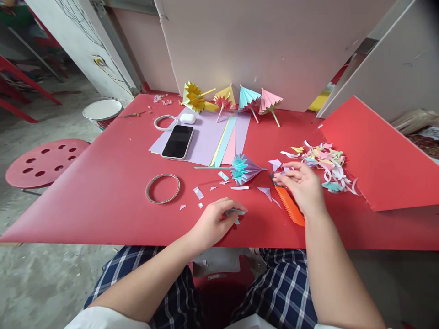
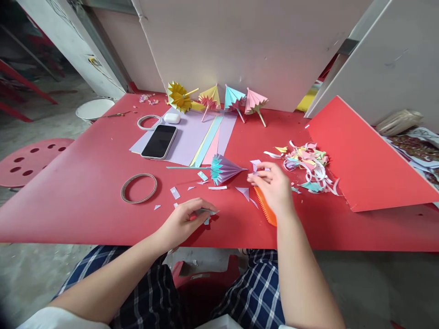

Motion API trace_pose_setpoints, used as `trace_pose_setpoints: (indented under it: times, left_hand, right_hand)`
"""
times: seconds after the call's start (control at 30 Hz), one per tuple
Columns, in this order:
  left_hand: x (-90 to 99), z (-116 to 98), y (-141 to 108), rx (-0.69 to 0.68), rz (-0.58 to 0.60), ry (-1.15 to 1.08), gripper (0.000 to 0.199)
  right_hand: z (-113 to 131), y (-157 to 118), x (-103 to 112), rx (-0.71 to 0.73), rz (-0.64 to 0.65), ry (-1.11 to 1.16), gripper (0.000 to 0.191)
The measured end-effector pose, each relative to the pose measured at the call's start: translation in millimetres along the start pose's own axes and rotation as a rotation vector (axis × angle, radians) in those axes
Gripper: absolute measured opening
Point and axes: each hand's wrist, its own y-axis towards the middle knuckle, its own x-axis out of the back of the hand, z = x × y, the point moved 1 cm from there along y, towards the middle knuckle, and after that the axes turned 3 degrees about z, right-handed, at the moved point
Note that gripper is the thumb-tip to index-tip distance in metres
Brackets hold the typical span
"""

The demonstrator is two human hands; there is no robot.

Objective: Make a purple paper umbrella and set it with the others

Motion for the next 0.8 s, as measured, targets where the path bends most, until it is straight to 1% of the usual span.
trace_pose_setpoints:
  times: [0.03, 0.07, 0.1, 0.13, 0.23, 0.33, 0.47, 0.53, 0.63, 0.7, 0.8]
  left_hand:
    - [-1.7, -1.8, 1.7, 0.031, 0.026, -0.034, 0.022]
    - [-3.1, -3.9, 3.4, 0.063, 0.053, -0.069, 0.023]
    - [-4.1, -6.2, 5.1, 0.089, 0.073, -0.106, 0.023]
    - [-4.5, -8.3, 6.7, 0.107, 0.078, -0.146, 0.023]
    - [-3.0, -12.5, 10.6, 0.112, 0.000, -0.298, 0.022]
    - [-0.9, -12.2, 12.8, 0.094, -0.059, -0.480, 0.025]
    - [0.6, -10.2, 14.3, 0.085, -0.112, -0.626, 0.021]
    - [1.5, -10.6, 14.1, 0.079, -0.146, -0.629, 0.020]
    - [3.2, -12.6, 12.5, 0.067, -0.184, -0.557, 0.019]
    - [3.8, -13.9, 11.1, 0.064, -0.180, -0.497, 0.020]
    - [3.4, -15.9, 9.0, 0.037, -0.145, -0.435, 0.021]
  right_hand:
    - [7.1, -7.9, -9.1, 0.035, 0.036, 0.001, 0.019]
    - [13.2, -15.6, -17.8, 0.079, 0.090, -0.012, 0.012]
    - [18.2, -22.7, -25.4, 0.109, 0.151, -0.021, 0.008]
    - [22.3, -28.7, -31.4, 0.155, 0.175, -0.027, 0.006]
    - [29.5, -39.2, -40.6, 0.316, 0.230, -0.104, 0.009]
    - [32.2, -41.5, -41.7, 0.454, 0.292, -0.236, 0.015]
    - [34.3, -42.5, -43.4, 0.530, 0.373, -0.302, 0.018]
    - [34.9, -43.6, -45.6, 0.542, 0.409, -0.312, 0.018]
    - [35.0, -44.9, -48.4, 0.560, 0.422, -0.298, 0.018]
    - [34.9, -45.3, -49.2, 0.565, 0.417, -0.269, 0.019]
    - [35.4, -45.6, -49.2, 0.539, 0.397, -0.231, 0.020]
